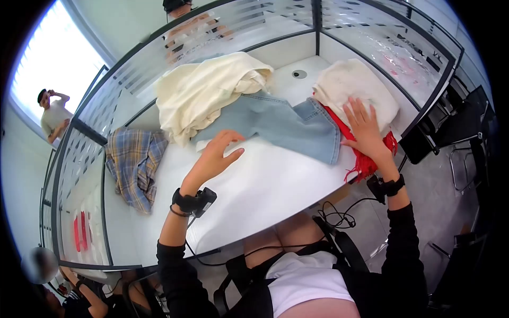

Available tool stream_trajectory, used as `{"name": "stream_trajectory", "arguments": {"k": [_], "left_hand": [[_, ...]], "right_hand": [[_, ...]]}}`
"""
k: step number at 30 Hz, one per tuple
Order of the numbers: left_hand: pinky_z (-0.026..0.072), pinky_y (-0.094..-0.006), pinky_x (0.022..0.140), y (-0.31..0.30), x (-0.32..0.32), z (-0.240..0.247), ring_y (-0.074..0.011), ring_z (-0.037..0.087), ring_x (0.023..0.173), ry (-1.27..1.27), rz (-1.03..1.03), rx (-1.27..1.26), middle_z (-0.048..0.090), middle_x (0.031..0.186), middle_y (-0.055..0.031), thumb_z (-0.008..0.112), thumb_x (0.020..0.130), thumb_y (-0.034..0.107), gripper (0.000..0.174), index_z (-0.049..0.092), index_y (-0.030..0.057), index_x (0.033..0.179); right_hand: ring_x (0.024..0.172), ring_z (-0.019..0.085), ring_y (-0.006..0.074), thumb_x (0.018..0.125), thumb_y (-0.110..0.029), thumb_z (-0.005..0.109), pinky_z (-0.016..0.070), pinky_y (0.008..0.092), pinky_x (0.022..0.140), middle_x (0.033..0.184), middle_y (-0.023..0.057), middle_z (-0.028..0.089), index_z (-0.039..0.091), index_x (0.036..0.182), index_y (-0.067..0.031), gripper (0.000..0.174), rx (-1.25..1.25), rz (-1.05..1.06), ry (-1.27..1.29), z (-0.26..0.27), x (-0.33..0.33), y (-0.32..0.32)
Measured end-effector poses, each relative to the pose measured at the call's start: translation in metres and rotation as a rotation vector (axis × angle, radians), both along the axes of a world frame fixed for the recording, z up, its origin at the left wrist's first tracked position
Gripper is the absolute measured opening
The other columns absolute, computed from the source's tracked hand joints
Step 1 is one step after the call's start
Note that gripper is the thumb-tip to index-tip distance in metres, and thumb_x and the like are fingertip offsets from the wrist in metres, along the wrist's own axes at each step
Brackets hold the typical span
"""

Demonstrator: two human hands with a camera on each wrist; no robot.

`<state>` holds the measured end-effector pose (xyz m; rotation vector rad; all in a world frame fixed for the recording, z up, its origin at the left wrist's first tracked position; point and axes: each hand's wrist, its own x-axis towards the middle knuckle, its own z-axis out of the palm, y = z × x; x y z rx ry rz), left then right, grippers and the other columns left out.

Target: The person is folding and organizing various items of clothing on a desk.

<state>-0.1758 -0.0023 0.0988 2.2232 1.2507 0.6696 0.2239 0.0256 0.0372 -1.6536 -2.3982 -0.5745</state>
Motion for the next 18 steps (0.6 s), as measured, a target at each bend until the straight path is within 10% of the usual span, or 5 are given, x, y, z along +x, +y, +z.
{"name": "stream_trajectory", "arguments": {"k": [8,18], "left_hand": [[0.0426,-0.0290,0.087,0.007,-0.057,-0.015,-0.0151,0.055,0.101,-0.393,0.168,-0.118,0.058,0.108,-0.0048,0.054,0.088,0.015,0.022,0.055,0.0035,0.107],[0.0431,-0.0276,0.085,0.004,-0.124,-0.048,-0.0152,0.056,0.096,-0.772,0.474,-0.140,0.058,0.105,-0.0058,0.048,0.092,0.020,0.022,0.056,0.0039,0.105]], "right_hand": [[0.135,0.017,0.0324,0.070,-0.030,0.072,0.0160,0.0492,0.108,0.145,0.0147,0.020,0.025,0.139,-0.0094,0.085,-0.083,-0.054,0.163,0.037,-0.021,-0.002],[0.125,0.036,0.0314,0.081,-0.032,0.064,0.0311,0.0369,0.102,0.136,0.0162,0.036,0.038,0.129,-0.0054,0.061,-0.204,0.499,0.558,0.057,-0.150,0.020]]}}
